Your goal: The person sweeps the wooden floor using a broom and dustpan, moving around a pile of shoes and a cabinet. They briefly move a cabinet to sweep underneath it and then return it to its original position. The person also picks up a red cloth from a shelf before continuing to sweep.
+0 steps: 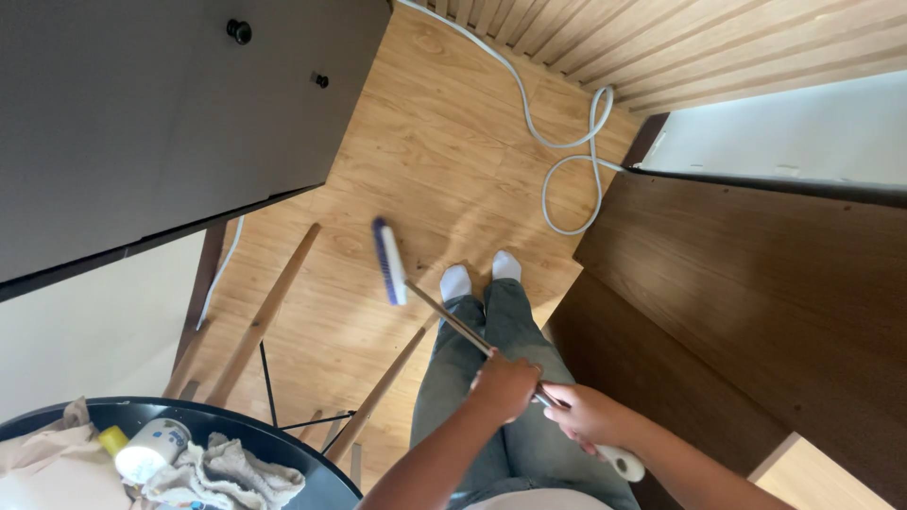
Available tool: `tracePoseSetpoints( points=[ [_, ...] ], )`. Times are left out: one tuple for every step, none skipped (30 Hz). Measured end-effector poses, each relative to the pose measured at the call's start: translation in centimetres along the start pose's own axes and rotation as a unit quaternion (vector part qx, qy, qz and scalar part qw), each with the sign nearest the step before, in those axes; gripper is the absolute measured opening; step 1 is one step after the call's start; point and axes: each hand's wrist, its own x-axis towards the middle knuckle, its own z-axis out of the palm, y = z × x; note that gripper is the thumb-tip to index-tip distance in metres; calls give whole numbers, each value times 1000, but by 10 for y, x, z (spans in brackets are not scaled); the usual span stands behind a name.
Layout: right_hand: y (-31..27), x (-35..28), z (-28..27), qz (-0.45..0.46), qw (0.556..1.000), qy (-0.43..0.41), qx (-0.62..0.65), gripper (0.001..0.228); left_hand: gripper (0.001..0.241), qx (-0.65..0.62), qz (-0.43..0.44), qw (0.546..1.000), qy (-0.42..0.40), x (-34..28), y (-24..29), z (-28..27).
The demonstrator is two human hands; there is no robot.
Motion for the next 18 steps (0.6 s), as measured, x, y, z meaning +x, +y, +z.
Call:
tracePoseSetpoints(
  points=[
    [3,11,1,-27,999,-7,-40,15,8,-3,-14,999,-33,-2,-5,-8],
    [7,22,2,-54,995,-13,-80,13,9,-7,-28,997,-67,-4,-10,-17],
    [2,33,7,-55,995,-11,-77,13,9,-4,-25,997,-68,-7,-25,6],
    [-2,43,12,-53,998,-1,-40,9,5,-3,-60,998,5,-9,-40,28],
    [-7,54,15,-52,999,9,-3,11,7,-2,-93,993,78,-9,-55,49],
    [-13,60,15,-54,998,12,0,11,7,0,-89,993,79,-10,-61,39],
    [-19,66,17,-35,997,20,60,12,21,-26,-115,991,62,-11,-66,29],
    [-25,71,17,-15,992,27,120,23,36,-52,-140,988,46,-12,-70,19],
    [-23,71,11,-19,992,30,123,23,36,-49,-136,988,45,-9,-72,13],
    [-22,70,5,-23,992,36,115,32,46,-66,-128,989,34,-5,-74,8],
    [-19,68,0,-27,993,40,107,41,58,-84,-122,989,21,-5,-74,3],
    [-16,56,-6,-29,993,41,111,41,58,-81,-120,989,19,0,-67,0],
    [-14,44,-14,-41,995,38,88,39,61,-46,-82,996,11,5,-62,-4],
    [-12,31,-22,-53,996,35,66,38,66,-10,-44,999,3,11,-56,-9],
    [3,33,-29,-58,995,40,71,38,66,-4,-37,999,3,23,-45,-13],
    [19,34,-37,-59,992,41,105,34,69,-52,-60,995,-68,35,-33,-17],
    [35,35,-44,-60,987,44,141,31,73,-99,-79,982,-141,47,-21,-20],
    [48,36,-50,-64,985,53,149,31,73,-92,-69,983,-143,59,-17,-14]
  ],
)
